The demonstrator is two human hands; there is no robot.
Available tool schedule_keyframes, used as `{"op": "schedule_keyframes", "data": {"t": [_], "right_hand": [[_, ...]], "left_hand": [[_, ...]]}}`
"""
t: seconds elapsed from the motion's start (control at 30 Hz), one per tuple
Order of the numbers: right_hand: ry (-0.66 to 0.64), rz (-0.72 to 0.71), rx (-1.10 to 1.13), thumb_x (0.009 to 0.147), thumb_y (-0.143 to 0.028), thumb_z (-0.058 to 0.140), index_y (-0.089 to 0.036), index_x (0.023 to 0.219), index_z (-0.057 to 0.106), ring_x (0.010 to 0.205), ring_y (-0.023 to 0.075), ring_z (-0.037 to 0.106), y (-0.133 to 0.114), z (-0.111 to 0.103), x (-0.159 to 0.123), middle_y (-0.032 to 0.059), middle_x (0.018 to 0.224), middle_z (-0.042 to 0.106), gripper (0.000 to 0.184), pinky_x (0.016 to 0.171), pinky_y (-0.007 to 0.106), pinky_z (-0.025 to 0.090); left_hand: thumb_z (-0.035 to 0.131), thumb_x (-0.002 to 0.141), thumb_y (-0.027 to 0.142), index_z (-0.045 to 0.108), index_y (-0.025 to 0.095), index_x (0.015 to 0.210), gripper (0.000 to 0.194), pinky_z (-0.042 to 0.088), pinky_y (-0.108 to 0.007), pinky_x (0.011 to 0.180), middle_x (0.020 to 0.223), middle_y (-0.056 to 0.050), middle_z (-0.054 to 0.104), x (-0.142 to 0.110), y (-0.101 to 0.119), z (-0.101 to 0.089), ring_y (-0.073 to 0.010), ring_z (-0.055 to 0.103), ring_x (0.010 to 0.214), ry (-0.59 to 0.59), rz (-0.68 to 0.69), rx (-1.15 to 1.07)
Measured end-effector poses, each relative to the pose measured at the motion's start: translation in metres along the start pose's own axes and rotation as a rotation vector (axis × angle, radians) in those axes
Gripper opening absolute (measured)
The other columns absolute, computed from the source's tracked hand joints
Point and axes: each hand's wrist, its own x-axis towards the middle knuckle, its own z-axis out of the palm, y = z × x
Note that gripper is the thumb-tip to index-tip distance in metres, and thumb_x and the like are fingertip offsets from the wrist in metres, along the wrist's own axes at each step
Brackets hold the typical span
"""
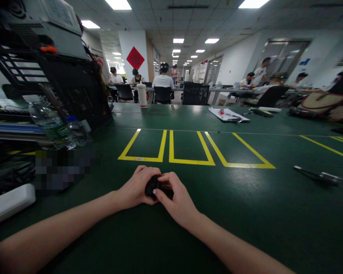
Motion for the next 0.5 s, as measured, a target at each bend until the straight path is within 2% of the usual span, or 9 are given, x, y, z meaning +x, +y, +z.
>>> {"op": "schedule_keyframes", "data": {"t": [0.17, 0.37, 0.5], "right_hand": [[-0.018, 0.066, -0.002, 0.08, -0.022, 0.049, -0.022, 0.106, 0.043, 0.096, 0.019, 0.052, -0.001, -0.0008, 0.0014, 0.0048, 0.104, 0.05, 0.026, 0.084, 0.039, 0.046], [-0.014, -0.012, -0.095, 0.078, -0.021, 0.051, -0.021, 0.1, 0.045, 0.091, 0.0181, 0.052, -0.0004, -0.0012, 0.0007, 0.0044, 0.1, 0.049, 0.023, 0.082, 0.037, 0.046], [-0.019, -0.032, -0.063, 0.079, -0.02, 0.05, -0.021, 0.1, 0.045, 0.094, 0.0171, 0.051, -0.0009, -0.0009, 0.0003, 0.0036, 0.102, 0.048, 0.021, 0.085, 0.035, 0.045]], "left_hand": [[0.065, 0.064, 0.03, 0.039, 0.02, 0.107, 0.052, 0.032, -0.037, 0.086, 0.105, -0.005, 0.051, 0.0009, -0.0015, 0.0011, -0.0232, 0.047, 0.097, 0.004, -0.007, 0.004], [0.064, 0.064, 0.031, 0.037, 0.021, 0.108, 0.052, 0.028, -0.038, 0.09, 0.108, -0.005, 0.049, -0.0005, -0.0068, 0.0077, -0.0228, 0.045, 0.1, 0.022, 0.033, 0.023], [0.064, 0.064, 0.03, 0.038, 0.02, 0.107, 0.051, 0.028, -0.037, 0.088, 0.107, -0.005, 0.049, -0.0005, -0.004, 0.0048, -0.0226, 0.045, 0.099, 0.025, 0.024, 0.029]]}}
